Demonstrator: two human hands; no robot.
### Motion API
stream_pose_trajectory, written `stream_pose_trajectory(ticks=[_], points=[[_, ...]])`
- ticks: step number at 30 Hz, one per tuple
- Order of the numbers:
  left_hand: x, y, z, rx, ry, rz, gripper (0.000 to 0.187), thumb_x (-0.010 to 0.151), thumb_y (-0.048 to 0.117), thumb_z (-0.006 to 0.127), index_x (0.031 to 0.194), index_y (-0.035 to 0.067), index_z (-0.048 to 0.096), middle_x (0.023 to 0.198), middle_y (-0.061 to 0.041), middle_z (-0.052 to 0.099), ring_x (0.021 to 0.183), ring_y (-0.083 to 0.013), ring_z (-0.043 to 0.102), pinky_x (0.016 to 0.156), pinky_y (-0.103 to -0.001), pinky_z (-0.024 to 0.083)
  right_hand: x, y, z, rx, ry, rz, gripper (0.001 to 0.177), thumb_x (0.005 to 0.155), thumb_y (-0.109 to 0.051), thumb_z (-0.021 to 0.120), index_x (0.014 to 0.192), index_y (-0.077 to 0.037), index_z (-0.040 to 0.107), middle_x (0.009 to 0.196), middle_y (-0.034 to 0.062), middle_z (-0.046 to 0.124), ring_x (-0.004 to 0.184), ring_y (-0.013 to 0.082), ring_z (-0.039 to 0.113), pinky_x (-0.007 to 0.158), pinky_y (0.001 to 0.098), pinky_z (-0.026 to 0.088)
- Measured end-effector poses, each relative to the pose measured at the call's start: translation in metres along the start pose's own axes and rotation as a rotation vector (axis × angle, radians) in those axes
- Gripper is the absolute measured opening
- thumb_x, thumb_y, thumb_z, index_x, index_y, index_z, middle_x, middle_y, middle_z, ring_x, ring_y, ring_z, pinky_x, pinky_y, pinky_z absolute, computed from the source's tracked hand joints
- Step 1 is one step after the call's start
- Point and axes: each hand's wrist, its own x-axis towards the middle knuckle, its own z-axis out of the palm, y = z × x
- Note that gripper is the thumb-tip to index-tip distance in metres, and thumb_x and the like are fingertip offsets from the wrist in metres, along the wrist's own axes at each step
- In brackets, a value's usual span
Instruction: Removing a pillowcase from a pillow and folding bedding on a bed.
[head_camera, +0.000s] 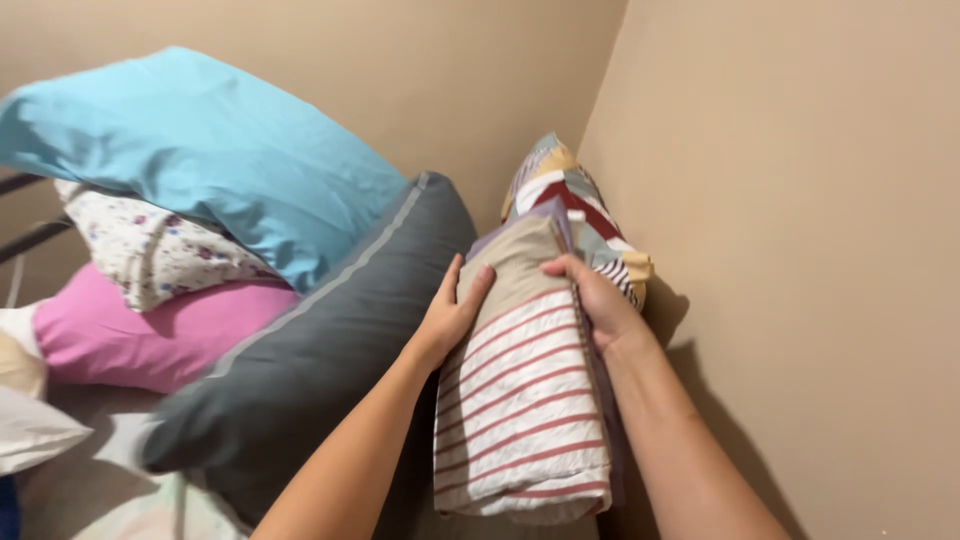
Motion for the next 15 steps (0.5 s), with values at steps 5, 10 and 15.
stream_pose_trajectory(ticks=[5,10,15], points=[[-0.009,0.060,-0.043,-0.106,0.045,-0.099,0.110,0.080,0.079,0.051,0.163,0.014,0.019,0.162,-0.020,0.033,0.149,-0.0323,0.035,0.117,-0.040,0.033,-0.025,-0.048,0.059,-0.020,-0.159,-0.044,0.031,0.083,-0.023,0.069,0.100,0.003,0.070,0.085,0.0117,0.073,0.071,0.0189,0.070,0.071,0.0312,0.060],[-0.023,0.088,-0.111,-0.323,0.010,-0.328,0.121,0.065,0.089,0.043,0.162,0.029,0.002,0.164,-0.012,0.025,0.149,-0.0305,0.036,0.115,-0.050,0.042,-0.029,-0.071,0.127,0.013,-0.355,-0.110,0.026,0.087,-0.021,0.068,0.099,0.003,0.070,0.087,0.0095,0.073,0.072,0.0160,0.068,0.073,0.0304,0.059],[-0.049,0.109,-0.196,-0.518,-0.329,-0.372,0.130,0.062,0.100,0.035,0.157,0.011,0.040,0.152,-0.017,0.056,0.135,-0.0320,0.057,0.110,-0.049,0.047,-0.034,-0.073,0.212,0.160,-0.596,-0.229,0.019,0.092,-0.016,0.066,0.101,0.000,0.070,0.089,0.0073,0.071,0.075,0.0155,0.067,0.077,0.0316,0.058]])
